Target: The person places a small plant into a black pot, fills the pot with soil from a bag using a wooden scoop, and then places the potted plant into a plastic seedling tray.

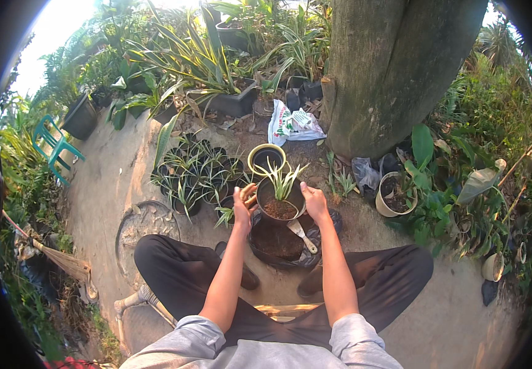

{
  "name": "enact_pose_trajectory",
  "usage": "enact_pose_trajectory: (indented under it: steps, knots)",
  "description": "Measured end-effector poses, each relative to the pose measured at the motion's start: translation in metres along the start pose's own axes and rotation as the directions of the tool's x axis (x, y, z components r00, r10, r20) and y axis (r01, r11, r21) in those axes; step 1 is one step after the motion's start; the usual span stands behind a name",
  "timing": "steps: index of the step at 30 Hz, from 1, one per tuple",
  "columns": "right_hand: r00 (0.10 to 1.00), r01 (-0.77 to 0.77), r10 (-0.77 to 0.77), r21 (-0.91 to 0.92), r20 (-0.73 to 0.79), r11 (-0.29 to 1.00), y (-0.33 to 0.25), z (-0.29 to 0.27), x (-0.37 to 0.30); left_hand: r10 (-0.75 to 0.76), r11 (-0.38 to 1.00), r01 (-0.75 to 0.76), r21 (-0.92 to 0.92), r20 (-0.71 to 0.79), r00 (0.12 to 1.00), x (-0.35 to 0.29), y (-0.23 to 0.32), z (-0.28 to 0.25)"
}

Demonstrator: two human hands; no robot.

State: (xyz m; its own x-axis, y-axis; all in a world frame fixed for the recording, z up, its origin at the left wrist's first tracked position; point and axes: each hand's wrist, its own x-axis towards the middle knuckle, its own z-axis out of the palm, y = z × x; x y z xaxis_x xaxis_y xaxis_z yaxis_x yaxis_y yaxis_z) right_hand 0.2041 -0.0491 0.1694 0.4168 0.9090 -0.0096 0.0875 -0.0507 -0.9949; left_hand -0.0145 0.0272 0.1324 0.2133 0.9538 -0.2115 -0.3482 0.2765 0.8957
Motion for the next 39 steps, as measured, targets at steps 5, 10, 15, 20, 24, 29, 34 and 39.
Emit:
enact_pose_trajectory:
  steps: [5, 10, 15, 20, 24, 29, 34, 39]
  knots:
    - [0.996, -0.069, 0.072, -0.071, 0.050, 0.995, 0.006, 0.016, 0.002, 0.153, 0.985, -0.156, -0.071, -0.048, 0.987, 0.000, -0.019, 0.014]
    - [0.999, 0.012, -0.013, -0.046, -0.030, 0.999, 0.010, 0.001, 0.002, 0.050, 0.993, -0.047, 0.107, -0.022, 0.999, -0.007, 0.014, 0.001]
    - [0.991, -0.122, 0.125, -0.072, 0.040, 0.990, -0.007, 0.018, -0.010, 0.045, 0.998, -0.041, -0.041, 0.099, 0.994, -0.008, -0.002, 0.015]
    - [0.997, 0.077, -0.081, -0.166, -0.017, 0.983, -0.003, 0.012, -0.004, 0.033, 0.999, -0.032, 0.017, -0.034, 0.999, -0.011, 0.021, 0.008]
    - [1.000, 0.018, -0.016, -0.233, 0.012, 0.972, -0.011, 0.011, -0.004, -0.054, 0.976, 0.109, -0.187, 0.276, 0.960, -0.002, 0.000, 0.006]
    - [0.990, 0.107, -0.120, -0.157, -0.078, 0.982, -0.005, 0.017, -0.005, 0.018, 0.986, -0.003, -0.165, 0.090, 0.996, -0.009, 0.008, 0.022]
    - [0.994, 0.108, -0.110, -0.127, -0.011, 0.986, -0.023, 0.013, -0.011, 0.011, 0.991, 0.013, -0.135, 0.180, 0.984, -0.001, 0.017, 0.006]
    - [0.994, 0.109, -0.111, -0.181, -0.002, 0.977, -0.017, 0.029, -0.012, 0.002, 0.957, 0.040, -0.288, 0.143, 0.990, 0.002, -0.002, 0.000]
